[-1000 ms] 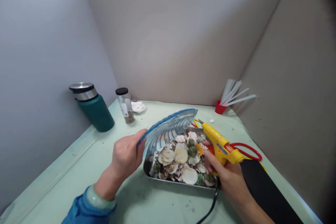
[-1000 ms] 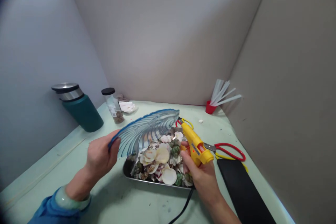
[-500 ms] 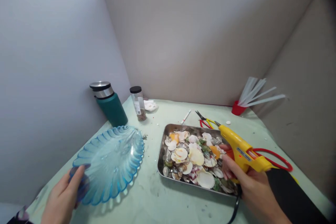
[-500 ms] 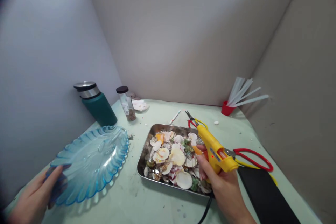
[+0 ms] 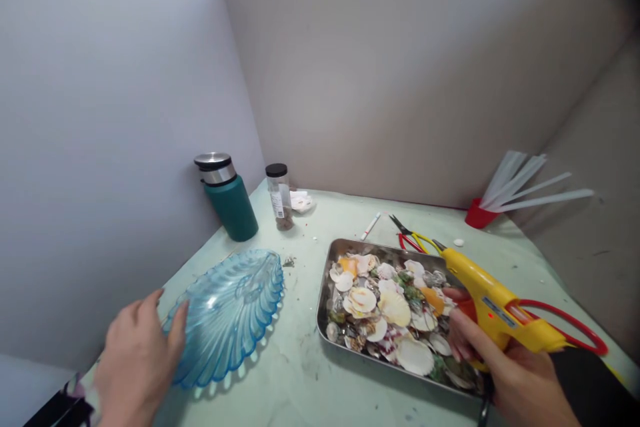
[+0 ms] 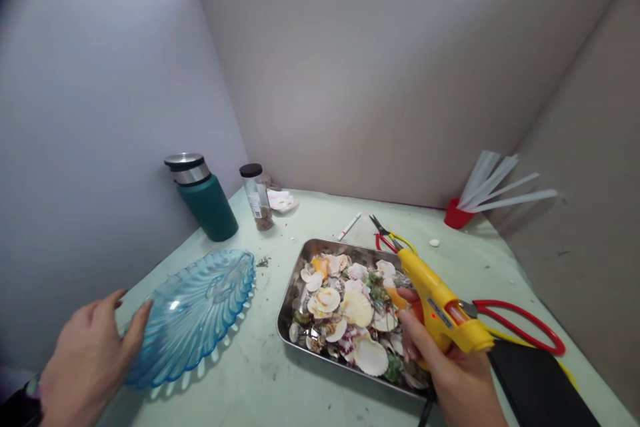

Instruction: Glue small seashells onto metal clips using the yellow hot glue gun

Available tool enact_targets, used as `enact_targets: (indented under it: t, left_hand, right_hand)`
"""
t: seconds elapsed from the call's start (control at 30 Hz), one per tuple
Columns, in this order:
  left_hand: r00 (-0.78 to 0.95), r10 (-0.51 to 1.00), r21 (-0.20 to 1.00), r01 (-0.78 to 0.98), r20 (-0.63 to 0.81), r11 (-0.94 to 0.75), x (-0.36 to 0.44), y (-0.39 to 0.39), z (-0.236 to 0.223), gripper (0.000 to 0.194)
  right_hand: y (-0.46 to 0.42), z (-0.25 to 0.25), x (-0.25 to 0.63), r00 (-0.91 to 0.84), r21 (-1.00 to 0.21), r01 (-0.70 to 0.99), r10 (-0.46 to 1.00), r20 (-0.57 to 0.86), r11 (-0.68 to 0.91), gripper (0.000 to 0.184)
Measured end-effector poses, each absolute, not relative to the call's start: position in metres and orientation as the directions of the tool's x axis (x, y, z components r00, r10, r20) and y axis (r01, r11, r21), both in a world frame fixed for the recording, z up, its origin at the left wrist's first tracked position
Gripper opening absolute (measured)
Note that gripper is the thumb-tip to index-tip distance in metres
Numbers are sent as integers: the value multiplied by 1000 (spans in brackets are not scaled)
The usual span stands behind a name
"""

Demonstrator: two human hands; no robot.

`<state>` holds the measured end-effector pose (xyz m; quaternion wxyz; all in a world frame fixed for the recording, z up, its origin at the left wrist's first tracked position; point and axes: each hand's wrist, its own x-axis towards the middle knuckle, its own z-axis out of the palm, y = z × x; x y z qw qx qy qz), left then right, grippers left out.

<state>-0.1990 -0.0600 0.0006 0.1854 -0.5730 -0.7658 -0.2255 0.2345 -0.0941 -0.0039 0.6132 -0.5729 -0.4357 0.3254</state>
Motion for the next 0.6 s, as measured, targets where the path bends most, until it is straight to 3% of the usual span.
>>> enact_targets:
  t: [0.1, 0.2, 0.3, 0.43, 0.6]
  left_hand:
    - [88, 796, 33, 990, 599, -134, -154, -38, 21, 36]
    - [341, 858, 35, 923, 384, -383, -102, -6, 34, 26]
    - [380, 910, 15, 922, 167, -388, -65, 29, 31, 22]
    - [365, 926, 45, 928, 97, -371, -55, 59, 20, 18]
    - [254, 960, 102, 958, 121, -267, -94, 61, 34, 25]
  right_hand:
    - [-94, -3, 234, 417, -987, 104, 896, 154, 122, 32]
    - [-95, 0, 233, 439, -989, 102, 888, 139, 104, 38]
    - [-96, 2, 233, 446, -994, 79, 889, 103, 75, 40]
    - [-96, -2, 234, 427, -995, 67, 899, 97, 75, 40]
    - [-96, -6, 235, 416, -995, 84, 906, 75, 44, 46]
